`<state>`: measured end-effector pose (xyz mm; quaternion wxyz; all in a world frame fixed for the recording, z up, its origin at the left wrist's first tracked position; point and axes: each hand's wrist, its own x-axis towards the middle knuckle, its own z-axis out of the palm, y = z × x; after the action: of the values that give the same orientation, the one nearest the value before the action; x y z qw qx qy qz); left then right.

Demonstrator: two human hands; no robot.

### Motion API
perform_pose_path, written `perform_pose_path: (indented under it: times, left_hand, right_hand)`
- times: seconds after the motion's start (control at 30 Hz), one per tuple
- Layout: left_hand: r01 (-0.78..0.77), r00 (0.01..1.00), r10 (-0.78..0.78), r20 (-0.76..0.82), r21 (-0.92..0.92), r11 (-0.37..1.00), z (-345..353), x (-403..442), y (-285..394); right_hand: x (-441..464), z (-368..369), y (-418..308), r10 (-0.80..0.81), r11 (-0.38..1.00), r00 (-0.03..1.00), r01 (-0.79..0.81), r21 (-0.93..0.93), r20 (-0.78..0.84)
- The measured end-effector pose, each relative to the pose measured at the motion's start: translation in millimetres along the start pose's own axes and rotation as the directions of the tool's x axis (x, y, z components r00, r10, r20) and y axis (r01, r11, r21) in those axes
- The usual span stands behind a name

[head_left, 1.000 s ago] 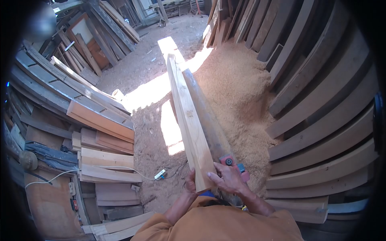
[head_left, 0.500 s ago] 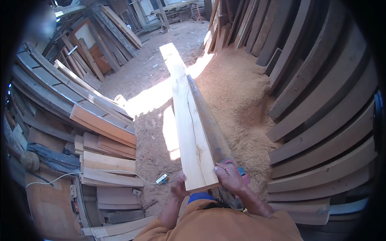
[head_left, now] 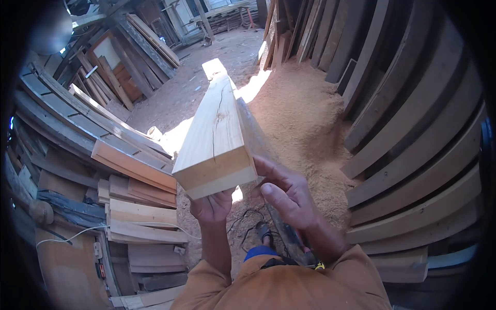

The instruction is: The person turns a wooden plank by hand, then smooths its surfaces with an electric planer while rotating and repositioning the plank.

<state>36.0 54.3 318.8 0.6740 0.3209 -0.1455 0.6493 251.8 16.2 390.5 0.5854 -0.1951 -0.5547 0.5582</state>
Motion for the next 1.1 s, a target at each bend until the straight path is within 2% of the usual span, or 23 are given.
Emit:
perform_pose_path:
  times: [0.07,0.17,0.23,0.27,0.33,0.4,0.43,0.5,0.53,0.63,0.73,0.77,0.8,0.87,0.97,1.07,1.1]
  left_hand:
    - [-0.034,0.999,0.034,-0.001,0.044,0.998,-3,14,7]
    - [-0.058,0.996,0.058,-0.07,-0.001,0.998,-6,20,6]
    - [-0.06,0.995,0.062,-0.073,0.034,0.998,-9,23,4]
    - [-0.058,0.996,0.064,-0.069,0.08,0.995,-9,23,3]
    - [-0.054,0.995,0.064,-0.071,0.13,0.99,-9,23,0]
    - [-0.051,0.995,0.064,-0.082,0.144,0.988,-7,24,-1]
    - [-0.057,0.993,0.066,-0.098,0.095,0.994,-8,23,-1]
    - [-0.073,0.989,0.072,-0.126,-0.002,0.997,-11,23,-5]
    - [-0.071,0.988,0.075,-0.134,0.037,0.997,-8,24,-8]
    - [-0.066,0.984,0.084,-0.155,0.119,0.991,-3,27,-18]
    - [-0.041,0.986,0.055,-0.16,0.091,0.995,-5,26,-29]
    - [-0.03,0.988,0.039,-0.148,0.061,0.998,-3,28,-33]
    - [-0.018,0.99,0.022,-0.136,0.03,0.999,-1,31,-39]
    - [-0.017,0.993,0.029,-0.118,0.099,0.995,10,39,-48]
    - [-0.012,0.995,0.027,-0.092,0.159,0.987,17,49,-58]
    - [-0.01,0.998,0.019,-0.059,0.148,0.989,17,56,-69]
    - [-0.003,0.998,0.012,-0.063,0.136,0.991,20,59,-71]
  right_hand:
    - [-16,-14,25,0.141,0.984,0.987,-0.148,-0.1,-0.077]
    - [-49,-34,49,0.328,0.9,0.92,-0.374,-0.224,-0.215]
    - [-76,-56,74,0.384,0.822,0.876,-0.468,-0.324,-0.292]
    - [-93,-72,93,0.385,0.78,0.866,-0.491,-0.389,-0.32]
    - [-123,-95,109,0.479,0.61,0.771,-0.636,-0.473,-0.42]
    - [-161,-116,130,0.486,0.483,0.726,-0.687,-0.543,-0.487]
    - [-178,-121,136,0.485,0.416,0.705,-0.706,-0.573,-0.518]
    - [-200,-124,136,0.57,0.278,0.622,-0.761,-0.586,-0.537]
    - [-212,-124,138,0.607,0.207,0.577,-0.779,-0.592,-0.546]
    - [-259,-129,174,0.465,0.304,0.757,-0.624,-0.72,-0.459]
    - [-260,-124,186,0.575,0.11,0.624,-0.7,-0.706,-0.529]
    - [-265,-127,199,0.524,0.079,0.643,-0.69,-0.72,-0.558]
    - [-264,-130,204,0.551,0.085,0.609,-0.722,-0.687,-0.571]
    - [-259,-135,212,0.602,0.091,0.538,-0.78,-0.619,-0.59]
    - [-278,-154,240,0.593,0.275,0.62,-0.756,-0.594,-0.514]
    - [-287,-161,249,0.565,0.389,0.695,-0.7,-0.599,-0.445]
    - [-283,-159,246,0.566,0.421,0.692,-0.71,-0.564,-0.449]
